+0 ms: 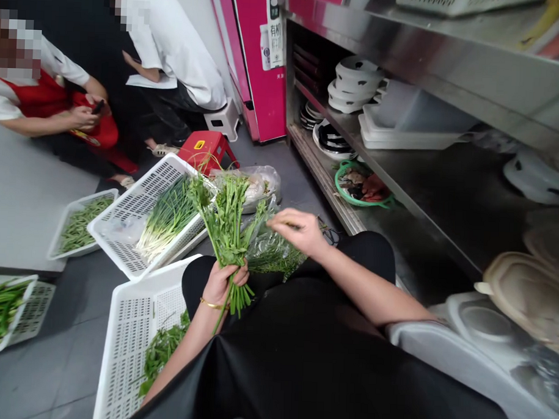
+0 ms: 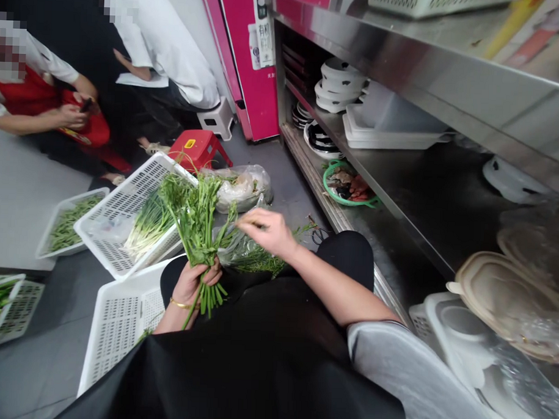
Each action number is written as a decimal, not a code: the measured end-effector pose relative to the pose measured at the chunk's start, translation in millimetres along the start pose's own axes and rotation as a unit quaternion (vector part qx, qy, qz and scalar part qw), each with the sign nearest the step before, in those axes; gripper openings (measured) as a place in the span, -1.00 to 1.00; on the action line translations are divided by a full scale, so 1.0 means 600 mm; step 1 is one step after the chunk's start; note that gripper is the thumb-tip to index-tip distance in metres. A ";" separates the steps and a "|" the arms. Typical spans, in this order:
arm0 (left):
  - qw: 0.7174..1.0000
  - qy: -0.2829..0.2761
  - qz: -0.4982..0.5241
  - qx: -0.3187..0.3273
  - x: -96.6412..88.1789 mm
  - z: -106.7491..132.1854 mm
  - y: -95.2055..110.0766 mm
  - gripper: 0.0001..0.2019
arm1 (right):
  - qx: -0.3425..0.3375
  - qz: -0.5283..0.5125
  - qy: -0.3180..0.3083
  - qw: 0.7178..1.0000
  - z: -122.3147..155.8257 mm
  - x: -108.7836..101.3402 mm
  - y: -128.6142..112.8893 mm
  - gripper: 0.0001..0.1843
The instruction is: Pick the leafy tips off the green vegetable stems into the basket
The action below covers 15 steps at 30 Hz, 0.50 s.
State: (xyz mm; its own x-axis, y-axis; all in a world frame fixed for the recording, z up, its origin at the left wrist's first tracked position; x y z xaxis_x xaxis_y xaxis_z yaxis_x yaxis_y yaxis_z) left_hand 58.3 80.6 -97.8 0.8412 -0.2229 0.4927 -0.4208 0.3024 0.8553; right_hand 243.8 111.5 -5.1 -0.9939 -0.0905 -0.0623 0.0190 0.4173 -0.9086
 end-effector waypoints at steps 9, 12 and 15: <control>0.999 0.041 -0.023 0.017 0.004 -0.001 0.009 -0.83 | 0.133 -0.048 -0.386 0.912 0.076 0.107 0.053 -0.70; 0.996 0.063 -0.060 0.002 -0.013 0.007 0.009 -0.81 | 0.203 0.028 -0.340 0.918 0.071 0.051 0.105 -0.63; 0.995 0.063 -0.073 -0.020 -0.022 0.016 0.006 -0.68 | 0.197 0.262 -0.251 0.911 0.045 -0.017 0.140 -0.76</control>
Point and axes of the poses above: each hand's wrist, its own z-axis away from the middle knuckle, its own x-axis out of the palm, y = z × x, the point moved 8 cm from there along -z, towards the middle knuckle, and after that the axes turned 4 degrees about -z, right-handed, at the moved point
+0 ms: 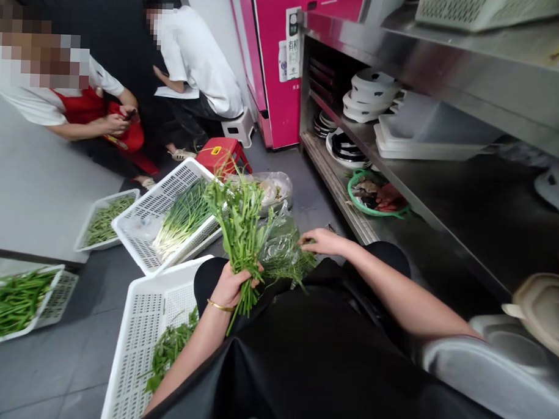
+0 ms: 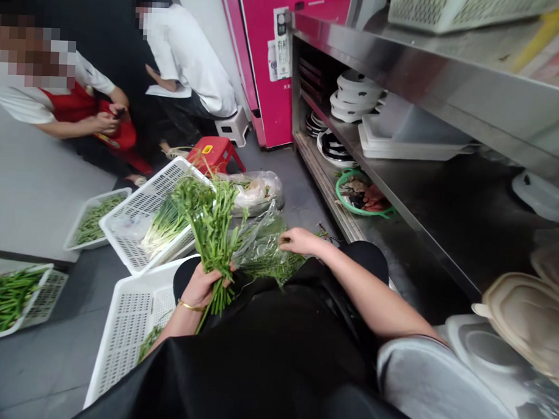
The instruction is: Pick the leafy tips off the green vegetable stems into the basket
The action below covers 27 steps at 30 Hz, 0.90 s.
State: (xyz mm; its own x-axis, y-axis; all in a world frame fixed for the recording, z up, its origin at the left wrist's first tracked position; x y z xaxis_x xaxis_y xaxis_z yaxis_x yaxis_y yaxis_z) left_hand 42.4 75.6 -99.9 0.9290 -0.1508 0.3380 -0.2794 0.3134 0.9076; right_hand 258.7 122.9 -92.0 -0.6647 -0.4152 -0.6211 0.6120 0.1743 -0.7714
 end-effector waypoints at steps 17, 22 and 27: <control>0.999 -0.028 0.010 -0.015 0.015 0.002 -0.011 -0.77 | -0.069 -0.274 0.188 0.941 -0.026 -0.040 -0.115 -0.65; 0.999 -0.011 0.042 -0.027 0.011 -0.005 -0.019 -0.74 | -0.071 -0.296 0.216 0.928 0.019 -0.037 -0.096 -0.68; 0.998 0.011 0.049 -0.039 0.013 -0.009 -0.027 -0.59 | -0.058 -0.268 0.224 0.935 0.017 -0.044 -0.086 -0.69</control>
Point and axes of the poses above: each hand's wrist, its own z-axis away from the middle knuckle, its own x-axis out of the palm, y = z × x, the point moved 8 cm from there along -z, towards the middle knuckle, and after that the axes turned 4 degrees about -z, right-handed, at the moved point
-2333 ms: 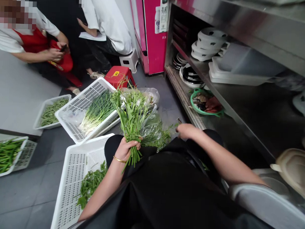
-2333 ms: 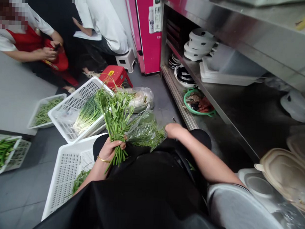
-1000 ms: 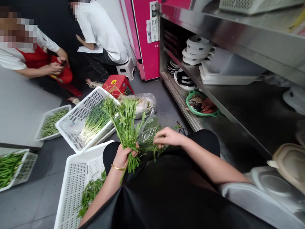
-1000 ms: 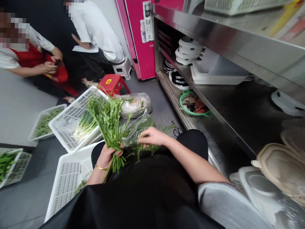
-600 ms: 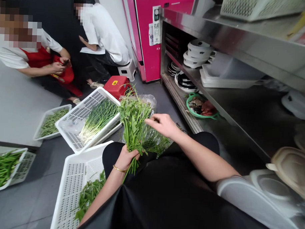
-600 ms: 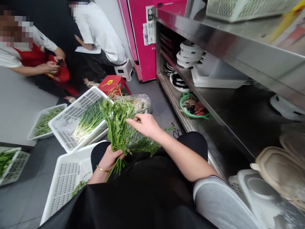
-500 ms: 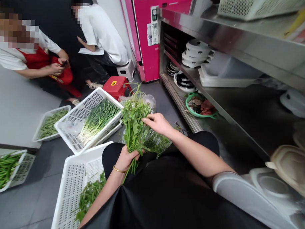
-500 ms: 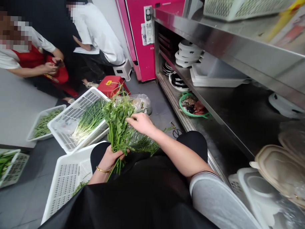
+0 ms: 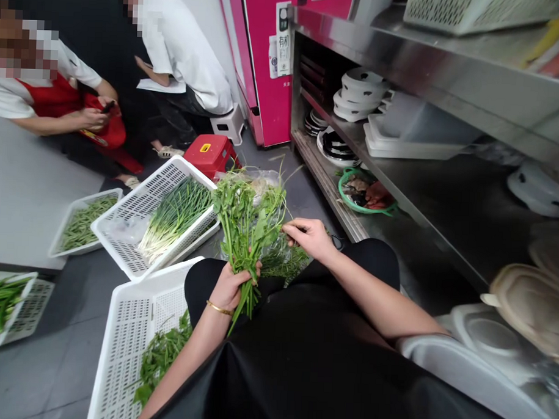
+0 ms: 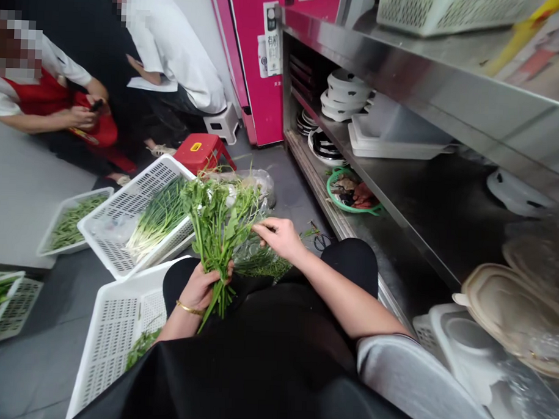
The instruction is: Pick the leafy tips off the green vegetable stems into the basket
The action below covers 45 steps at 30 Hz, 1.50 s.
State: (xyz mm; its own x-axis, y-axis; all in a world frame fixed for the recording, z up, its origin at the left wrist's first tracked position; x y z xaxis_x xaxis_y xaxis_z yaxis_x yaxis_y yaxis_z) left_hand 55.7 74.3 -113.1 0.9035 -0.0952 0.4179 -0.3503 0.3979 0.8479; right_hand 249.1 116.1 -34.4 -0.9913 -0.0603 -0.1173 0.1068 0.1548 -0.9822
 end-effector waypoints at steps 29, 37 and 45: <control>0.989 0.131 -0.065 0.022 -0.029 -0.003 0.000 -0.79 | -0.123 -0.193 -0.292 0.928 0.041 0.040 -0.094 -0.65; 0.993 0.053 -0.102 0.015 -0.026 0.000 -0.011 -0.80 | 0.065 -0.192 0.009 0.979 -0.030 -0.067 -0.019 -0.69; 0.972 0.114 -0.195 0.062 -0.050 0.006 -0.009 -0.74 | 0.062 0.157 0.021 0.985 -0.077 0.006 0.042 -0.62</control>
Point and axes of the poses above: each hand's wrist, its own z-axis away from the middle knuckle, its own x-axis out of the palm, y = z × x, the point moved 8 cm from there along -z, towards the middle knuckle, and after that the axes turned 4 degrees about -z, right-handed, at the moved point
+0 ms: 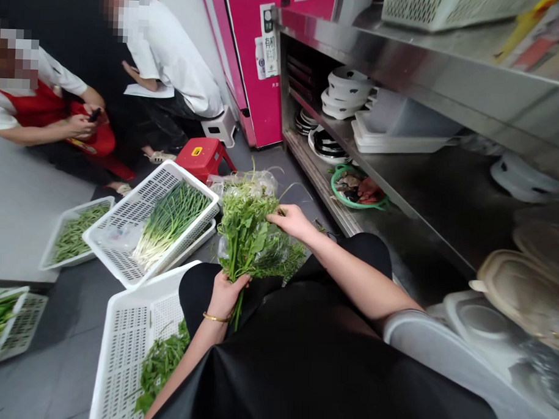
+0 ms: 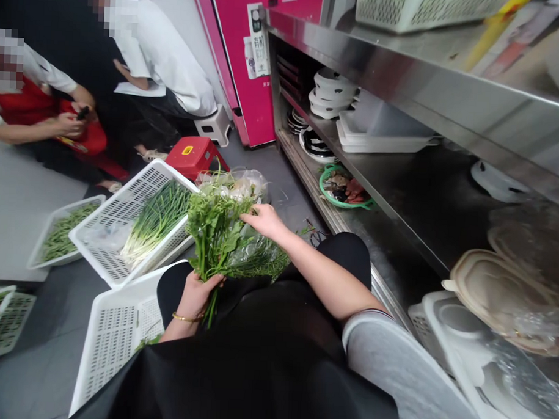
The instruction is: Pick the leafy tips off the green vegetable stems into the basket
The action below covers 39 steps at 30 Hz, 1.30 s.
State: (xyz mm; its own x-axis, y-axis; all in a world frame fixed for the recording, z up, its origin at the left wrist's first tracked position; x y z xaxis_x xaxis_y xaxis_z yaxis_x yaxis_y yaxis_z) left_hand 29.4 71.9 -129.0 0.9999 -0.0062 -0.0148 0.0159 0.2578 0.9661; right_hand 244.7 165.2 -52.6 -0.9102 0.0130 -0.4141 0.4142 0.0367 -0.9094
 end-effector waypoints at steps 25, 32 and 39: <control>0.967 -0.133 0.201 -0.080 0.017 -0.001 0.016 -0.77 | 0.051 -0.029 0.176 0.983 0.014 -0.182 0.124 -0.56; 0.985 -0.123 0.109 -0.051 0.020 -0.015 0.028 -0.80 | 0.008 0.140 0.011 0.990 0.031 -0.057 0.080 -0.64; 0.997 -0.064 0.021 0.038 0.056 -0.029 0.030 -0.82 | -0.075 0.085 -0.018 0.993 0.013 0.025 -0.082 -0.34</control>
State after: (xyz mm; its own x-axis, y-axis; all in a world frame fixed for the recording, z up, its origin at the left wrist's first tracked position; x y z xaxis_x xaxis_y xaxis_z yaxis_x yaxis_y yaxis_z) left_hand 63.0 93.2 -116.4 0.9912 -0.1207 0.0548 -0.0316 0.1863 0.9820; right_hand 210.6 155.5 -14.3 -0.8249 -0.0035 -0.5653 0.5550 0.1852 -0.8110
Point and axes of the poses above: each hand's wrist, its own z-axis away from the middle knuckle, its own x-axis out of the palm, y = z × x, the point moved 8 cm from there along -z, towards the middle knuckle, and after that the axes turned 4 degrees about -z, right-handed, at the moved point
